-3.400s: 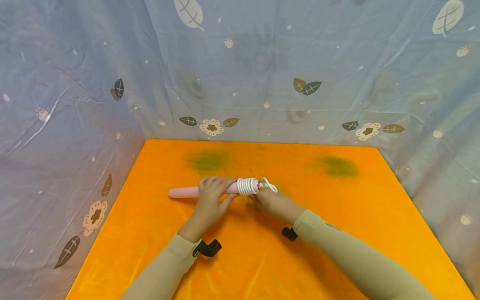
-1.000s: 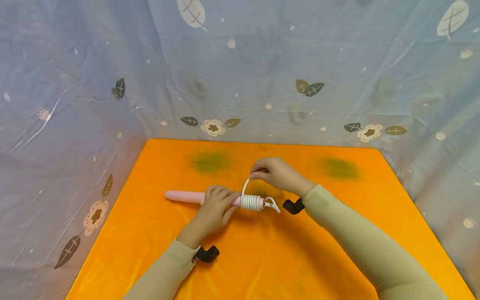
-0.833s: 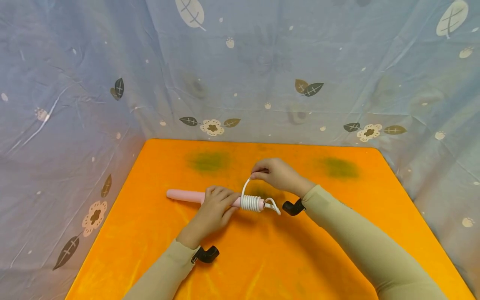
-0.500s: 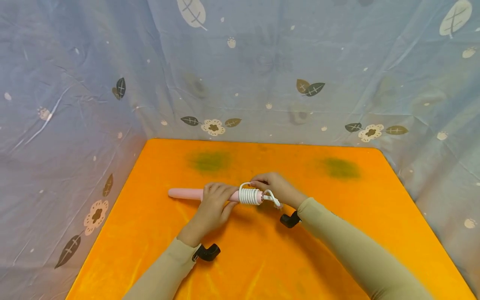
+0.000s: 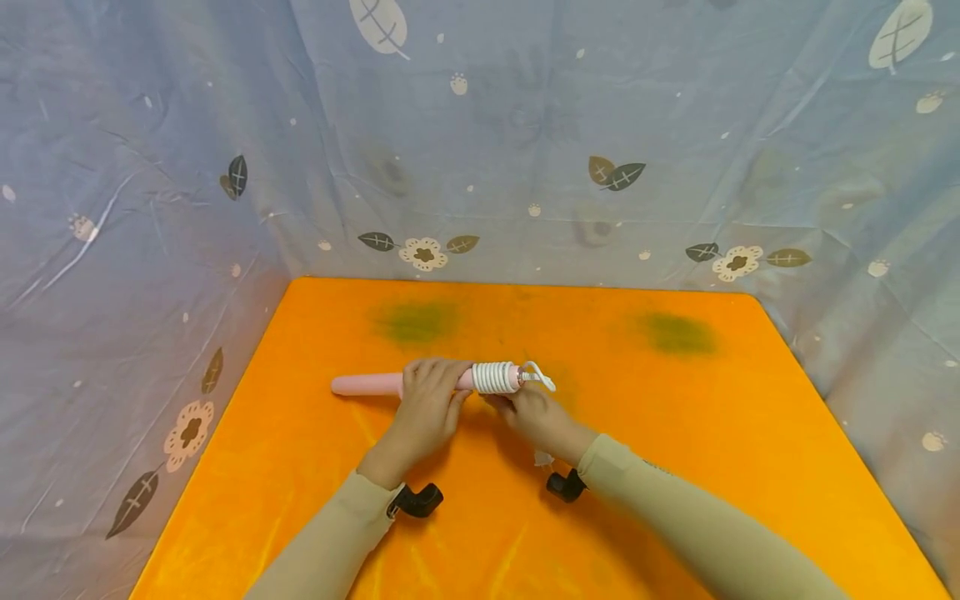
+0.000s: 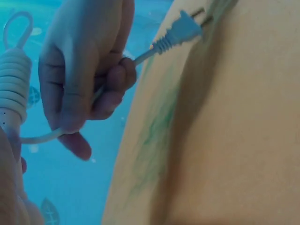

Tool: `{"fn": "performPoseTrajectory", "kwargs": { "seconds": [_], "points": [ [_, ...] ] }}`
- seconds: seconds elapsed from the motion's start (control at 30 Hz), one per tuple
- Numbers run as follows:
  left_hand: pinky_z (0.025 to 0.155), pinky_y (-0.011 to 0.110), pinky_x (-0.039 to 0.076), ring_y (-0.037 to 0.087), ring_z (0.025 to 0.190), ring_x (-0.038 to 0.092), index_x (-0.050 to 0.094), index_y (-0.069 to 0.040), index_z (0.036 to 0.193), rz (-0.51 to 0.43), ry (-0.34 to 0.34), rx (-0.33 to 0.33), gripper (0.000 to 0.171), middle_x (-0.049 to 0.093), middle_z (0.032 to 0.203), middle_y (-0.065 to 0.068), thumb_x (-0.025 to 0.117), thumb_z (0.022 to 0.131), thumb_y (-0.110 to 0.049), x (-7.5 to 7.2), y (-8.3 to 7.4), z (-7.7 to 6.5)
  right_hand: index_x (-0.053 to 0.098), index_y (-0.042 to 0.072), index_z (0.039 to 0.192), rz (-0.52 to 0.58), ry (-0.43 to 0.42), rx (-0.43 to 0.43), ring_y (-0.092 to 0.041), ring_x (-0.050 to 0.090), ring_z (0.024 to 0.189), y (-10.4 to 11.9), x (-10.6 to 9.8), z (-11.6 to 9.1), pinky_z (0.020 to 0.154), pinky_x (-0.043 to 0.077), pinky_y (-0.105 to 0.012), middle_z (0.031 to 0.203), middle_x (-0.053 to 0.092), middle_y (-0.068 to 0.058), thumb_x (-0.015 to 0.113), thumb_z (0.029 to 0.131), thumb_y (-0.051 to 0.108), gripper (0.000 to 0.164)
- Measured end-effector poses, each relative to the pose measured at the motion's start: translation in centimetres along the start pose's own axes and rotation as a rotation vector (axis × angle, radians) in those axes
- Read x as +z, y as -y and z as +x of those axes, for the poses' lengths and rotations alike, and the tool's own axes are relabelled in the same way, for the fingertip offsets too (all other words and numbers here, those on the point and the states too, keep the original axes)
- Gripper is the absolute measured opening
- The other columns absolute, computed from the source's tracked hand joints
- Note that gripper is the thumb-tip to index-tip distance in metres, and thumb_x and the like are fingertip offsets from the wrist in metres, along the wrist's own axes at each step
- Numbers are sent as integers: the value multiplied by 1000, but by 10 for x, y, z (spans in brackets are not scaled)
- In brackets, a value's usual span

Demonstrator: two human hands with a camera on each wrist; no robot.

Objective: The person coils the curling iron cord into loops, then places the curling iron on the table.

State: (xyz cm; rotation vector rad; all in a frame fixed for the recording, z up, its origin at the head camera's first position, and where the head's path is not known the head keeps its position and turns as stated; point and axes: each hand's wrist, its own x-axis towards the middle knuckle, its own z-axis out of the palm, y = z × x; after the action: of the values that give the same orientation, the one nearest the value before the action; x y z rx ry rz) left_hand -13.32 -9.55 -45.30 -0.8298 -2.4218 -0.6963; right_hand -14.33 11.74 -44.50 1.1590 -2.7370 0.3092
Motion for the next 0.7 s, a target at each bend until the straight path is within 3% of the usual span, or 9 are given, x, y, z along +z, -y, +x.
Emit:
{"fn": "performPoseTrajectory", "kwargs": {
  "seconds": [0.03, 0.1, 0.2, 0.3, 0.4, 0.57, 0.7],
  "points": [
    [93, 49, 27, 30, 108, 48, 54, -7, 125, 3, -7, -2, 32, 59, 113, 7, 61, 95, -18, 0, 0, 0, 64, 5, 116, 18, 14, 13, -8, 53, 68, 4, 1, 0, 66, 44, -19, 90, 65, -5, 60, 97, 12, 21],
    [92, 50, 27, 31, 107, 48, 54, -7, 125, 5, -31, -4, 33, 59, 113, 8, 63, 94, -16, -1, 1, 1, 60, 5, 121, 333, -22, 127, -10, 55, 67, 13, 2, 0, 64, 46, -23, 103, 68, -8, 60, 97, 10, 25],
    [91, 51, 28, 31, 106, 49, 56, -7, 124, 13, -62, -7, 35, 60, 111, 8, 65, 92, -15, 0, 4, 1, 49, 4, 134, 378, 21, 151, -10, 51, 60, 24, 3, -2, 60, 46, -27, 105, 68, -13, 58, 97, 7, 38],
    [91, 51, 29, 30, 105, 50, 58, -7, 126, 30, -63, 0, 35, 60, 111, 8, 64, 93, -17, 1, 6, 1, 43, -1, 136, 325, 40, 127, -7, 48, 53, 33, 2, -5, 53, 44, -23, 82, 66, -8, 58, 97, 7, 43],
    [90, 51, 29, 30, 104, 50, 59, -7, 127, 46, -49, 9, 35, 61, 111, 9, 63, 94, -17, 3, 7, 1, 44, -5, 128, 246, 41, 98, -7, 44, 45, 40, 0, -8, 45, 38, -21, 59, 50, 1, 61, 95, 9, 39],
    [92, 50, 29, 29, 105, 50, 59, -8, 130, 82, -12, 2, 38, 61, 113, 7, 65, 93, -17, 7, 11, -1, 50, -2, 101, 67, 18, 19, -11, 48, 46, 48, -5, -13, 42, 39, -23, 57, 45, 1, 67, 92, 11, 23],
    [93, 50, 30, 29, 105, 51, 59, -10, 129, 97, 32, -18, 39, 62, 113, 7, 68, 91, -17, 9, 12, -3, 51, 4, 88, -11, 17, -35, -11, 47, 49, 52, -12, -13, 43, 39, -23, 60, 45, 2, 66, 93, 13, 18]
  ]
}}
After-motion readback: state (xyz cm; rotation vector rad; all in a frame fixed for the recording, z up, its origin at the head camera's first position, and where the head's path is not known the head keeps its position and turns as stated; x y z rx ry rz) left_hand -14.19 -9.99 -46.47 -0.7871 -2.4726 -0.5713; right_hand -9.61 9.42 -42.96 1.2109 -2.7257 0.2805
